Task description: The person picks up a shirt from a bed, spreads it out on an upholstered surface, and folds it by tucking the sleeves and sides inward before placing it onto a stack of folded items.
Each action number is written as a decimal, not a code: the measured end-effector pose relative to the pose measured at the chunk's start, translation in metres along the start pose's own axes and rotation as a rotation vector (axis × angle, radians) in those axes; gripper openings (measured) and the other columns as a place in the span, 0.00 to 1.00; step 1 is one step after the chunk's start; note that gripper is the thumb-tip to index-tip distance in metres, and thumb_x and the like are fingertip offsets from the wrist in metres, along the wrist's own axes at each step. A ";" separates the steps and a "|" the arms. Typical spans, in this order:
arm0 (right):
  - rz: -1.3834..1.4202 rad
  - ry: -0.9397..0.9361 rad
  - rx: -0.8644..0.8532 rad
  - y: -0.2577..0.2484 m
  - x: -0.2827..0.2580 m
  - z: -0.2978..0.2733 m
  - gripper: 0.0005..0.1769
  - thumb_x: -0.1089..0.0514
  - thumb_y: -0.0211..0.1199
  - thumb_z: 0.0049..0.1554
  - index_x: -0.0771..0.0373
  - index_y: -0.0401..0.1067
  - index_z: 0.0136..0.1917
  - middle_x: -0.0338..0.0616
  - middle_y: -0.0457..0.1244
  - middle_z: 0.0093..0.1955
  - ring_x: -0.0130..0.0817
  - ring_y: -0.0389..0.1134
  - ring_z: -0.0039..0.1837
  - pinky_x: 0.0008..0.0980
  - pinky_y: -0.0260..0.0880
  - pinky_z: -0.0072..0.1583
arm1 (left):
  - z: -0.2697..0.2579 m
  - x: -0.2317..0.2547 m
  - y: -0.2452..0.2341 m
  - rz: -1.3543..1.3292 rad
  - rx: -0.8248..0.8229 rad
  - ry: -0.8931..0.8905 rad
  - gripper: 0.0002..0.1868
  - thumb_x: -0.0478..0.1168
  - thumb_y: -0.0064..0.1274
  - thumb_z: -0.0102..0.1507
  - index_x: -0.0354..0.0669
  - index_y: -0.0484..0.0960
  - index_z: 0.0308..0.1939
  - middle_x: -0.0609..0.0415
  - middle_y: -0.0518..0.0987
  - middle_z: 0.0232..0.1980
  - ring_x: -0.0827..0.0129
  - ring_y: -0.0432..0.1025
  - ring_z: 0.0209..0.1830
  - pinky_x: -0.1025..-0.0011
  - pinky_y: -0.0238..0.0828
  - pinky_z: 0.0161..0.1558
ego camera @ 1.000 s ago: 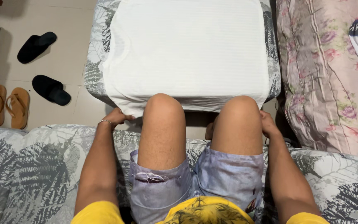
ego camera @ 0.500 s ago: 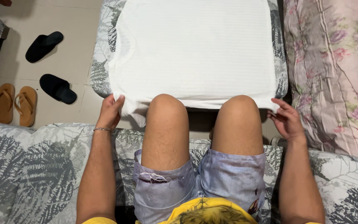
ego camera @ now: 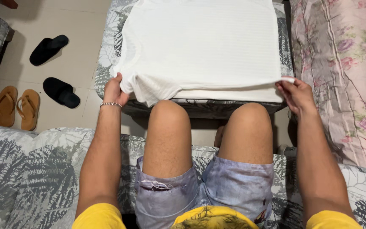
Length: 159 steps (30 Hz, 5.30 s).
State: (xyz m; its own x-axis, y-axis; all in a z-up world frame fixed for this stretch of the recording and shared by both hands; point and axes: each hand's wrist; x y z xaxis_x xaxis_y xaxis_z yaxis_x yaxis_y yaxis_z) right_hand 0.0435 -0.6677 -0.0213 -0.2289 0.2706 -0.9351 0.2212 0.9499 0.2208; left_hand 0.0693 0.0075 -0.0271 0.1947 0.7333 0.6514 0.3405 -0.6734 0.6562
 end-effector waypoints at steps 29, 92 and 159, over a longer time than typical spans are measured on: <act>-0.588 -0.509 0.133 0.019 -0.003 0.098 0.10 0.59 0.59 0.69 0.69 0.74 0.55 0.36 0.68 0.46 0.21 0.65 0.46 0.23 0.65 0.49 | 0.025 0.036 0.094 0.518 0.012 -0.190 0.20 0.41 0.53 0.68 0.27 0.74 0.56 0.45 0.82 0.51 0.64 0.79 0.49 0.65 0.80 0.51; -0.429 0.109 -0.098 -0.035 0.002 0.061 0.10 0.56 0.56 0.68 0.67 0.68 0.55 0.46 0.67 0.41 0.33 0.71 0.41 0.27 0.72 0.44 | 0.005 0.053 0.013 1.214 0.145 0.464 0.08 0.38 0.52 0.71 0.36 0.71 0.43 0.49 0.79 0.25 0.69 0.73 0.16 0.70 0.68 0.20; -0.651 -0.159 -0.169 0.176 -0.023 0.153 0.13 0.54 0.64 0.55 0.62 0.68 0.49 0.49 0.65 0.48 0.41 0.70 0.51 0.40 0.78 0.49 | 0.111 0.006 0.120 1.780 0.197 0.525 0.17 0.29 0.49 0.58 0.36 0.77 0.52 0.29 0.80 0.50 0.39 0.75 0.52 0.52 0.72 0.54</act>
State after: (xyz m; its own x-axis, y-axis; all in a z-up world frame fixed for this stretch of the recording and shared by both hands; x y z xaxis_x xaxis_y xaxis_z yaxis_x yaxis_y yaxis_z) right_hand 0.2327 -0.5305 -0.0038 -0.1206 -0.3766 -0.9185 -0.0681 0.9262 -0.3708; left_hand 0.2138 -0.0582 0.0133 0.1414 -0.8563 0.4967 0.1773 -0.4718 -0.8637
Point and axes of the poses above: each hand's wrist, its own z-axis towards the middle knuckle, its own y-axis out of the palm, x = y × z
